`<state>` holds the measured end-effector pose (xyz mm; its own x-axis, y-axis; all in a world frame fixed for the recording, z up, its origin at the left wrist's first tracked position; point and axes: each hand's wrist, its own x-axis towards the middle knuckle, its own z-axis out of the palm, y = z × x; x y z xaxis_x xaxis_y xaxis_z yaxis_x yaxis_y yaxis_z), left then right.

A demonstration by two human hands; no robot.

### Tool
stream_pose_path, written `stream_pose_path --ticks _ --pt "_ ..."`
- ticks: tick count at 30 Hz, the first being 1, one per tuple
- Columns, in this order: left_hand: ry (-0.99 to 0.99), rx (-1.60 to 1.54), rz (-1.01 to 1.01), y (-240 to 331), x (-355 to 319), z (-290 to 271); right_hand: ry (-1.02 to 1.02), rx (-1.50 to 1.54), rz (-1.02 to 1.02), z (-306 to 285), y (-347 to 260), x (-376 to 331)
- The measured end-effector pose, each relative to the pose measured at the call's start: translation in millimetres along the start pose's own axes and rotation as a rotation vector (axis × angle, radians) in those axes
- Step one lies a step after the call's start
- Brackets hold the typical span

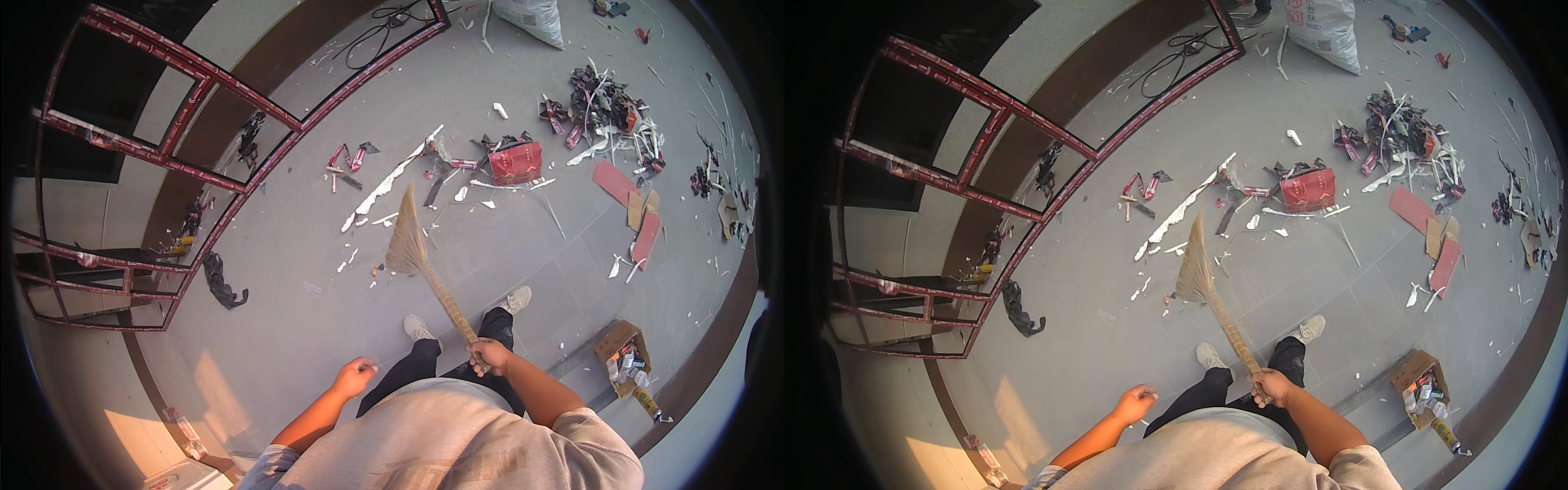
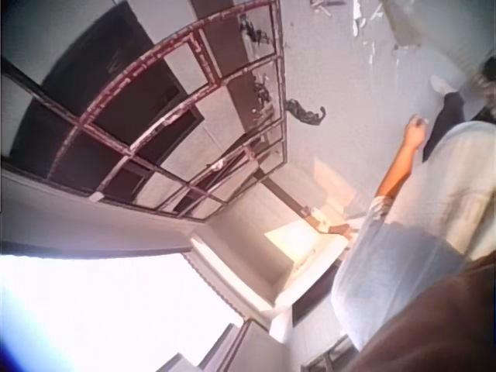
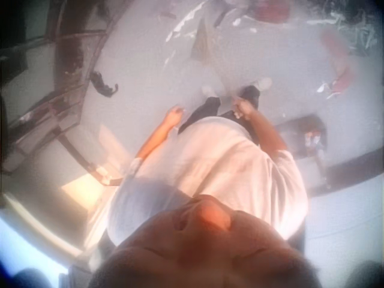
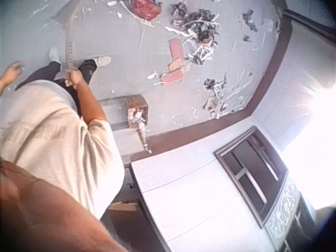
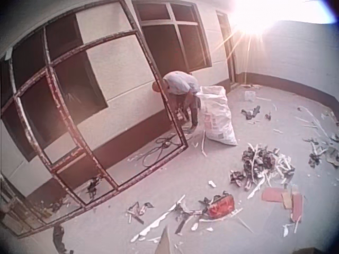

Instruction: The person sweeps debris on a tiled floor using a broom, gathering scraps of paper, plastic, and packaging into a central pile. Another person is visible in the background handling a large white bag. The camera wearer moves around the room, sweeping different areas and consolidating the debris.

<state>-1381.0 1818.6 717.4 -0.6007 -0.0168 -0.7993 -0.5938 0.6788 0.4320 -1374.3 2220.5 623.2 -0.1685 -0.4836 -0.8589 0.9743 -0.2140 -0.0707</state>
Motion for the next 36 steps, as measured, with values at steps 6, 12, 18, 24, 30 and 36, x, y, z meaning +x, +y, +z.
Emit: stream_pose_path --ticks 6,12,18,24,30,36 --pt "0.279 -0.327 -0.352 -209 -90 -69 -0.034 -0.631 0.233 173 14 212" --pt "0.259 -0.386 -0.623 -369 -196 -44 0.057 -0.919 0.227 277 2 338" --pt "0.117 -0.361 -0.407 -351 -187 -6 0.284 -0.739 0.136 169 -94 273" --pt "0.225 -0.713 -0.476 -237 -107 -43 0.739 -0.524 -0.048 49 -198 89" --pt "0.268 -0.609 -0.264 -129 -41 -75 0.918 -0.363 -0.088 -76 -251 1" --pt "0.182 -0.398 -0.194 -28 16 -50 0.944 -0.311 -0.304 -9 -207 -55"
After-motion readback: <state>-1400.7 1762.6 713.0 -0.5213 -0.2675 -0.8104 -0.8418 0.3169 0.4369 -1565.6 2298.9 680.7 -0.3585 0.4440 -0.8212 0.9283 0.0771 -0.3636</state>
